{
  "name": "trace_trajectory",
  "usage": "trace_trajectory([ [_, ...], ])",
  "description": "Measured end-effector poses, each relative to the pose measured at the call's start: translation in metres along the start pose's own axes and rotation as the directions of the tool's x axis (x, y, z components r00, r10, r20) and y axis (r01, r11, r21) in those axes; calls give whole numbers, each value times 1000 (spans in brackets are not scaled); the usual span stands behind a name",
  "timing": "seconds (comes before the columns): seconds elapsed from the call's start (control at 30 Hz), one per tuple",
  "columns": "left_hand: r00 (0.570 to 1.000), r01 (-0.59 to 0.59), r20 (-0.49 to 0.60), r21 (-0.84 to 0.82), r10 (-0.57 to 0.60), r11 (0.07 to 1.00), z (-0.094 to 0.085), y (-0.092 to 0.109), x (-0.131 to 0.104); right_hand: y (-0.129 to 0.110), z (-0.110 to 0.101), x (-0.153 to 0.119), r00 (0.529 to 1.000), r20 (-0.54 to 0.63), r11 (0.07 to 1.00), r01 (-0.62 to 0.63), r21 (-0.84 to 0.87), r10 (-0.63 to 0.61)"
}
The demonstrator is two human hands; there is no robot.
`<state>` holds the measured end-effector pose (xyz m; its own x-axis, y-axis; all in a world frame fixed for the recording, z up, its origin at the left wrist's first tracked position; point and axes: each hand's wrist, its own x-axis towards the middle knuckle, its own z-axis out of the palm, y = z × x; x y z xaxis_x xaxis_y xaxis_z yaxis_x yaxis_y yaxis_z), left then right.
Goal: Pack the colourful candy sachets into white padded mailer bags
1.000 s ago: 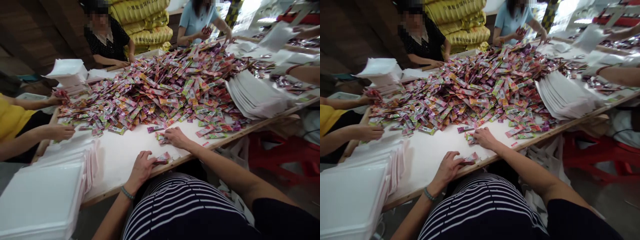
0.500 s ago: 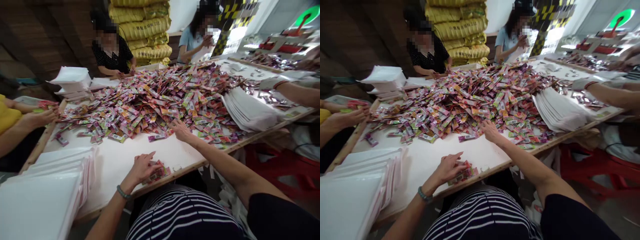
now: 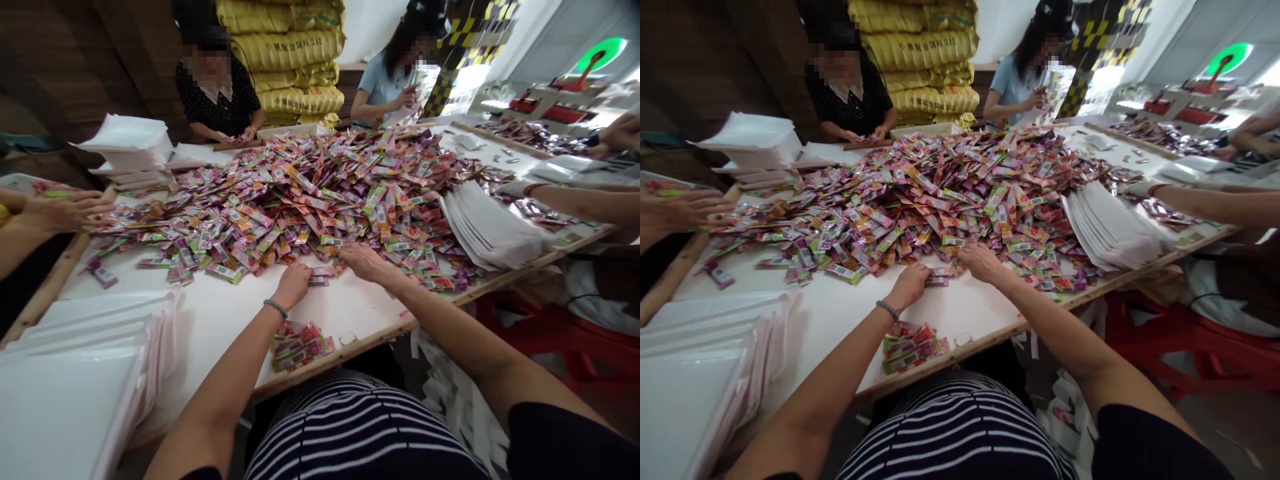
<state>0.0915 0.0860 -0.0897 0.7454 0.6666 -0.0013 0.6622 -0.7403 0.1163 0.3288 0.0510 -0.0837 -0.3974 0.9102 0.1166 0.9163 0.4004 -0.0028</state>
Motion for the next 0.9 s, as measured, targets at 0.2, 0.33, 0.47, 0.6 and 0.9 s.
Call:
trace_trajectory([
  [0.2, 1000, -11, -10, -47, 10, 999, 5, -2, -19, -20, 25, -11, 998, 24, 998, -62, 14, 62],
  [0.33, 998, 32, -47, -69, -36, 997, 5, -6, -32, -22, 35, -22, 988, -36, 981, -143, 132, 149],
  [0.47, 996, 56, -57, -102, -62, 993, 3, -11, -44, -29, 36, -36, 987, -38, 962, -141, 234, 154],
  [0.6, 998, 51, -41, -113, -56, 992, 1, -12, -53, -36, 33, -37, 976, -31, 936, -199, 291, 217],
  [0.9, 985, 83, -140, -146, -104, 986, -21, -5, -70, 1, 24, -22, 972, 74, 950, -233, 209, 223],
])
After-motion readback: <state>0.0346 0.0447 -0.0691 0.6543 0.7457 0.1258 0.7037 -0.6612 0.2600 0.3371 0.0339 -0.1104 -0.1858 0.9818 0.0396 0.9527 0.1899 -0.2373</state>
